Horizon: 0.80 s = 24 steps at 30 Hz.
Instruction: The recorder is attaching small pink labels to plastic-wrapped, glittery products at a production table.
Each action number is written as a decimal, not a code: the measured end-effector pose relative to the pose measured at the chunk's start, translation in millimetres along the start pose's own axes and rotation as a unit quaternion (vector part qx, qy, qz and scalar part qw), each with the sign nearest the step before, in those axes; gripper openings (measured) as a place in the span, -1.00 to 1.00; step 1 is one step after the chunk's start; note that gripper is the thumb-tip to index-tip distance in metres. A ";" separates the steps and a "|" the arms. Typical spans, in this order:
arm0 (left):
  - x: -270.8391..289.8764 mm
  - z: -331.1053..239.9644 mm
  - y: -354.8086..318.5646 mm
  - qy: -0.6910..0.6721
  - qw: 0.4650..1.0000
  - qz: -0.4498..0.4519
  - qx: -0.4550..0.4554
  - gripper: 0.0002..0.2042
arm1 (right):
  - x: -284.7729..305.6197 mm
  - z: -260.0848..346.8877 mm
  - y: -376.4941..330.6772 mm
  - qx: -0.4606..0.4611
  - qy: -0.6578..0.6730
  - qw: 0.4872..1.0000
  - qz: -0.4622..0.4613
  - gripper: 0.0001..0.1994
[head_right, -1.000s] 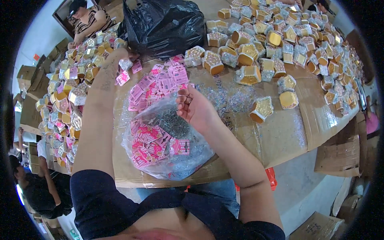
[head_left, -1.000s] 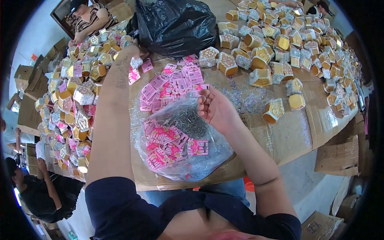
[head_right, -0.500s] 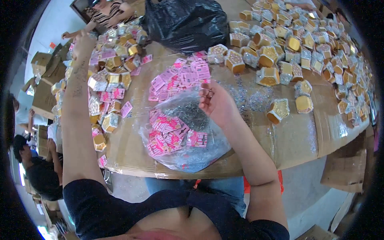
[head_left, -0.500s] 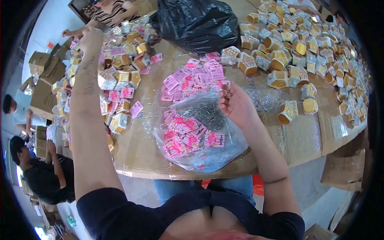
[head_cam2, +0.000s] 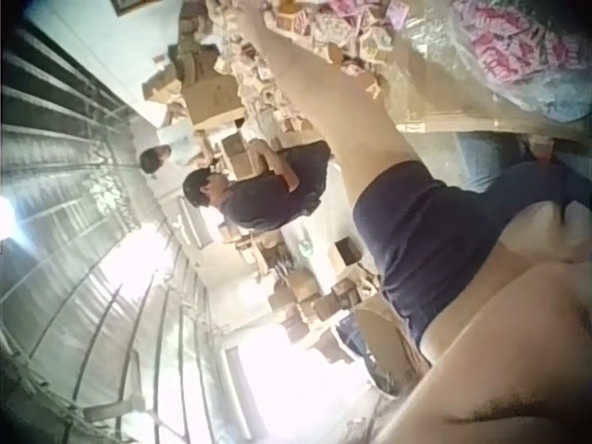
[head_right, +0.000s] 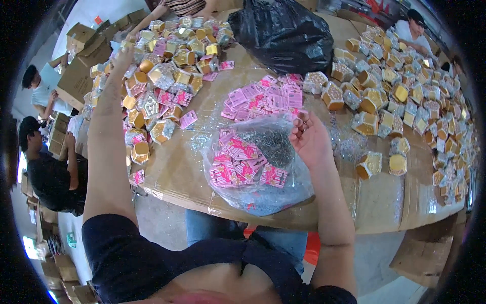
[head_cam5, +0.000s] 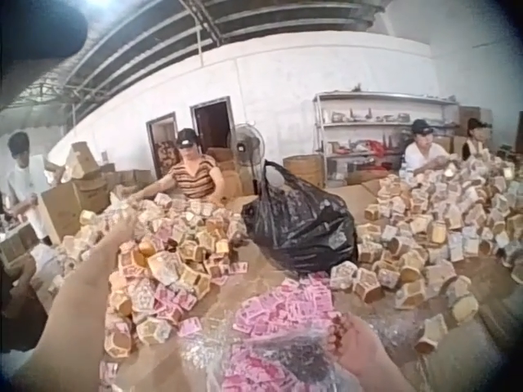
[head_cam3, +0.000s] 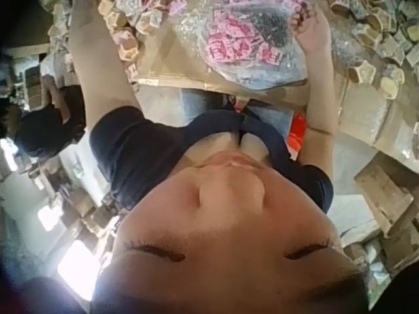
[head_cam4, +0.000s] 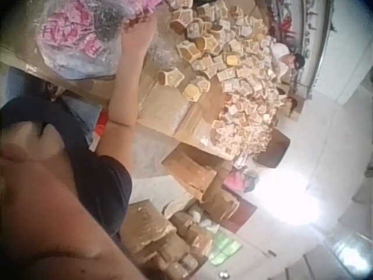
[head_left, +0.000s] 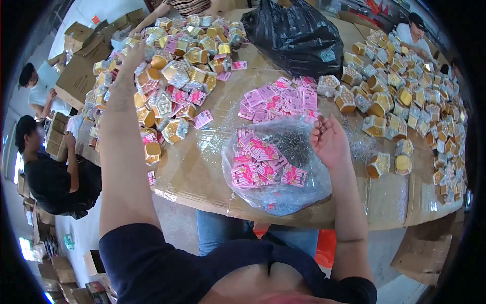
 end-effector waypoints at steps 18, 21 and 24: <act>133.4 -308.3 -242.9 -0.571 0.788 0.026 -0.228 -0.48 | -37.0 152.6 -46.8 0.498 -0.475 0.722 -0.071 -0.79; 140.8 -264.6 -257.0 -0.621 0.764 -0.072 -0.157 -0.56 | -54.1 152.9 -63.1 0.509 -0.724 0.448 -0.127 -0.70; 148.3 -194.5 -272.7 -0.598 0.797 -0.052 -0.067 -0.65 | -65.8 136.2 -95.5 0.375 -0.867 0.138 -0.298 -0.42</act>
Point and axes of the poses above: each hand's wrist, its own y-axis towards the middle knuckle, its own x-axis out of the back of the hand, z = x × y, the point moved 9 cm from there along y, towards the middle knuckle, and after that the axes turned 14 degrees about y, right-handed, at the moved point
